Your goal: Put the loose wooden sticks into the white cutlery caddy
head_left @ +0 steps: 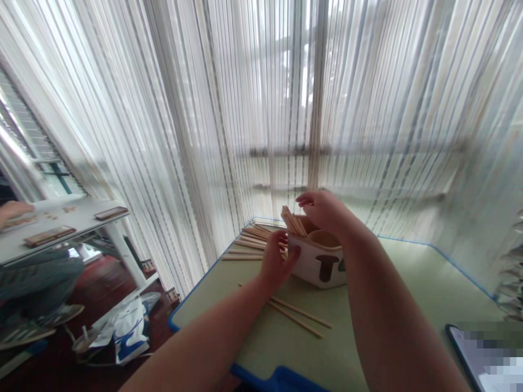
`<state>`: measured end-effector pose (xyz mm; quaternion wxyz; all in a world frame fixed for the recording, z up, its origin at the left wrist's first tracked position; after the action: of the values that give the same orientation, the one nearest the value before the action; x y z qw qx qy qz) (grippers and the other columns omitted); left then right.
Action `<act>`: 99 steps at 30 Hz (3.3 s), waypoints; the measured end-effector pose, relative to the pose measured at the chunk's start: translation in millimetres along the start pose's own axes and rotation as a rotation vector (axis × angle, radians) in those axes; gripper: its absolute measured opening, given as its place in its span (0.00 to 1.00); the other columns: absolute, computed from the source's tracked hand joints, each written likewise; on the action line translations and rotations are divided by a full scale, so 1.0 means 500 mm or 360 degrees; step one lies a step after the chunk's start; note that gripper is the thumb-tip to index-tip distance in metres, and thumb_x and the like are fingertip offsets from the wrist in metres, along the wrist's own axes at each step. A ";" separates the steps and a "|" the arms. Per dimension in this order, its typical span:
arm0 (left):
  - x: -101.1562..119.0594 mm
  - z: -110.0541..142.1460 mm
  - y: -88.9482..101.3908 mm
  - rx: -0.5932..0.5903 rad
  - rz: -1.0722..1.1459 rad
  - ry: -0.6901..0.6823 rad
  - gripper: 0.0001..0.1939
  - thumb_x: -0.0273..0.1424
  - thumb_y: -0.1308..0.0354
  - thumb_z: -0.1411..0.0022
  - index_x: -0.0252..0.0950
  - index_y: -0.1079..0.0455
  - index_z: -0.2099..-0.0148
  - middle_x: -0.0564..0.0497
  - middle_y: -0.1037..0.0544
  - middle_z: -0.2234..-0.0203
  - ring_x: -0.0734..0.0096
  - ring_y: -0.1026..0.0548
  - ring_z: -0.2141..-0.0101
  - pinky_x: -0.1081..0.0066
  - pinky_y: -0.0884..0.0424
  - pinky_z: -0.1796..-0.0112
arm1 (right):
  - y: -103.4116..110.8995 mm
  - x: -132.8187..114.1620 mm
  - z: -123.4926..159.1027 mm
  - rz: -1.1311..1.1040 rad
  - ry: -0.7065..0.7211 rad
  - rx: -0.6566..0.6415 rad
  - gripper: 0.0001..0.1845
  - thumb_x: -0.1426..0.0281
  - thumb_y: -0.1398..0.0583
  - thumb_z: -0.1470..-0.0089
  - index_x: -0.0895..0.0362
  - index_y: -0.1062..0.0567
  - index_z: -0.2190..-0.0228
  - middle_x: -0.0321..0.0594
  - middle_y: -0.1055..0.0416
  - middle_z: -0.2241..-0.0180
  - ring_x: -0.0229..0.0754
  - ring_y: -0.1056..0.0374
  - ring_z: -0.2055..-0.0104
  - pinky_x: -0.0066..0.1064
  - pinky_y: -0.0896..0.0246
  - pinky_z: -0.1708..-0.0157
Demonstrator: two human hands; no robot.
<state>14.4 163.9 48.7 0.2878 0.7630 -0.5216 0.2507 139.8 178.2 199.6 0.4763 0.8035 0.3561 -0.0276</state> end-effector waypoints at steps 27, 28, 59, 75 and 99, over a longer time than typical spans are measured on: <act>0.000 0.007 0.041 -0.0086 -0.0427 -0.0057 0.13 0.27 0.46 0.47 0.35 0.37 0.57 0.51 0.31 0.69 0.76 0.33 0.74 0.74 0.35 0.70 | -0.120 0.059 0.429 0.0178 -0.0445 0.0028 0.13 0.69 0.51 0.44 0.57 0.28 0.66 0.46 0.28 0.65 0.44 0.34 0.60 0.34 0.42 0.57; -0.002 0.007 0.041 -0.0090 -0.0450 -0.0055 0.12 0.27 0.46 0.47 0.35 0.37 0.58 0.51 0.31 0.69 0.76 0.33 0.74 0.73 0.35 0.70 | -0.111 0.062 0.431 0.0091 -0.0482 0.0106 0.13 0.68 0.52 0.44 0.57 0.29 0.66 0.45 0.28 0.66 0.44 0.33 0.62 0.34 0.41 0.58; 0.013 0.004 0.030 0.0018 -0.0545 -0.0055 0.10 0.23 0.50 0.46 0.38 0.39 0.60 0.51 0.33 0.65 0.76 0.33 0.74 0.71 0.34 0.68 | 0.289 -0.136 0.152 -0.0214 0.0231 0.1770 0.10 0.66 0.45 0.46 0.53 0.26 0.63 0.38 0.29 0.68 0.37 0.33 0.69 0.32 0.38 0.70; 0.003 -0.010 0.033 0.0111 -0.0613 -0.0088 0.14 0.22 0.48 0.51 0.37 0.40 0.60 0.53 0.35 0.67 0.78 0.34 0.75 0.74 0.35 0.72 | 0.074 -0.009 -0.014 -0.0087 0.0058 0.0230 0.08 0.72 0.41 0.54 0.55 0.22 0.71 0.38 0.26 0.75 0.37 0.33 0.74 0.29 0.41 0.72; 0.014 -0.005 0.029 0.0011 -0.0593 -0.0115 0.13 0.23 0.48 0.50 0.37 0.41 0.60 0.53 0.34 0.66 0.80 0.35 0.75 0.76 0.36 0.72 | 0.020 0.055 -0.024 -0.0119 -0.0186 -0.0172 0.17 0.72 0.43 0.51 0.59 0.25 0.57 0.42 0.25 0.73 0.36 0.33 0.75 0.27 0.39 0.73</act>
<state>2.9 156.8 58.0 0.3077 0.8559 -0.3806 0.1672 162.7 199.8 203.1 0.5375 0.7598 0.3585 -0.0729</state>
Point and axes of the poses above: each hand's wrist, its own z-axis away from the middle knuckle, its own y-axis out of the back of the hand, x = y × z, the point moved 6 cm from there along -z, towards the middle knuckle
